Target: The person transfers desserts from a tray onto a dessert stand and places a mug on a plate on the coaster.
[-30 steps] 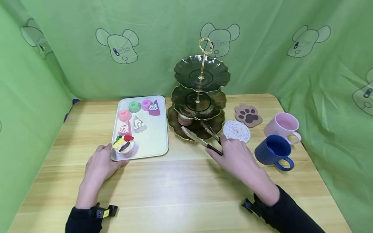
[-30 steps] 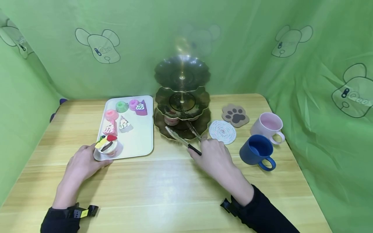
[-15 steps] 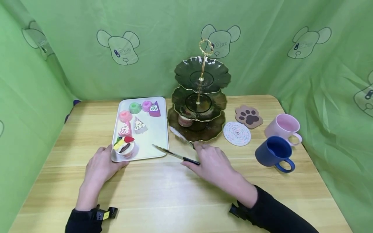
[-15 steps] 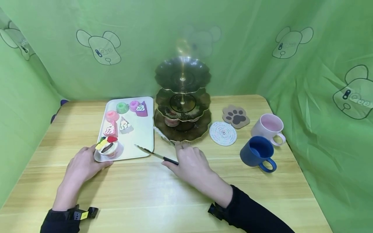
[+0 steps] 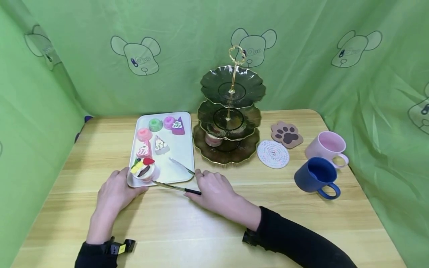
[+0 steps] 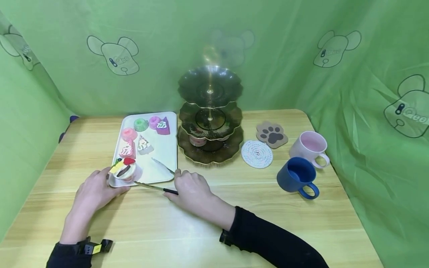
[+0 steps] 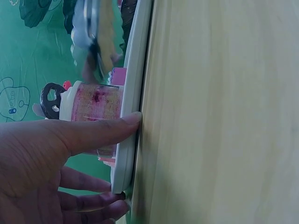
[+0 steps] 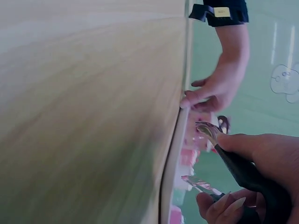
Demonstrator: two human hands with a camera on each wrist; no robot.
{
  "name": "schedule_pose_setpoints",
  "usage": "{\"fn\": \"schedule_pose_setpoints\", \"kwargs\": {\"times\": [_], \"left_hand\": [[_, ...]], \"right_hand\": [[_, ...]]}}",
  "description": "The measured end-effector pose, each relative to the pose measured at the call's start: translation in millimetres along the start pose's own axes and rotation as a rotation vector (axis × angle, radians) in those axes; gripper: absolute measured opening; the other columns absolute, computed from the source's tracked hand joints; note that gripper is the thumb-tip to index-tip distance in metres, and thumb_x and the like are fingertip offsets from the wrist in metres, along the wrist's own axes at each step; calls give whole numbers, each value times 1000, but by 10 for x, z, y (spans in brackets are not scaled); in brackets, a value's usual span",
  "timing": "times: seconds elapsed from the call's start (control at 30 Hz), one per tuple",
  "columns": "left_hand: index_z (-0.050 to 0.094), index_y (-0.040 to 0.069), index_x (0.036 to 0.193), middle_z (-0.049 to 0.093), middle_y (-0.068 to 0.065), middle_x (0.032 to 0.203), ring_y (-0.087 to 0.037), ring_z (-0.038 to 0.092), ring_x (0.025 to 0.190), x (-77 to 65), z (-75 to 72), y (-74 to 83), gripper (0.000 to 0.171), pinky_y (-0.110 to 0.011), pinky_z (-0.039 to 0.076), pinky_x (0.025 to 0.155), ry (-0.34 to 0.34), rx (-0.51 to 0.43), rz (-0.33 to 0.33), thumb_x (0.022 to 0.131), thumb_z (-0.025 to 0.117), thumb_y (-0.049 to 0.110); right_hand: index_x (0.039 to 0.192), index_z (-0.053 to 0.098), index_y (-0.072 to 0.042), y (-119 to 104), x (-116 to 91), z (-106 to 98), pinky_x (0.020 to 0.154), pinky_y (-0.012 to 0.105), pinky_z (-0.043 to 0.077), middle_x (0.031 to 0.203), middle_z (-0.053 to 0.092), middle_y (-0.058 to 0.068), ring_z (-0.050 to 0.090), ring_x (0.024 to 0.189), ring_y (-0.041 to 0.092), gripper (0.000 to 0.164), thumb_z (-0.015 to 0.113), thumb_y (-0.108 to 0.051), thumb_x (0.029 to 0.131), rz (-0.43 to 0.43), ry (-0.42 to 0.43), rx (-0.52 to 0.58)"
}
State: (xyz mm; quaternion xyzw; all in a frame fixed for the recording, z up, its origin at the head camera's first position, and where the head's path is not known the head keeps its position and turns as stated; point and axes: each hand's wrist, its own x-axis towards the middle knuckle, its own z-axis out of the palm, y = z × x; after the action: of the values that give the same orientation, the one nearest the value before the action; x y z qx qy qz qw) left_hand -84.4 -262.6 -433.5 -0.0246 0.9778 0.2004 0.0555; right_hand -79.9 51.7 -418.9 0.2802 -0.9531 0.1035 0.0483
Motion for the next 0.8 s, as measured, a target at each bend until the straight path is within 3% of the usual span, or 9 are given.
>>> {"fn": "schedule_pose_setpoints", "kwargs": {"times": [0.8], "left_hand": [[61,-5,129,64,-29,103,-43,63,89,5,-20,-38,78,-55,51,66,13,21,20,77,94,43]], "right_hand": [[118,72,-5,-380,469,268,52,35,55,83,71,3,71,68,22,62,72,-63,94,-38,-20,-29]]}}
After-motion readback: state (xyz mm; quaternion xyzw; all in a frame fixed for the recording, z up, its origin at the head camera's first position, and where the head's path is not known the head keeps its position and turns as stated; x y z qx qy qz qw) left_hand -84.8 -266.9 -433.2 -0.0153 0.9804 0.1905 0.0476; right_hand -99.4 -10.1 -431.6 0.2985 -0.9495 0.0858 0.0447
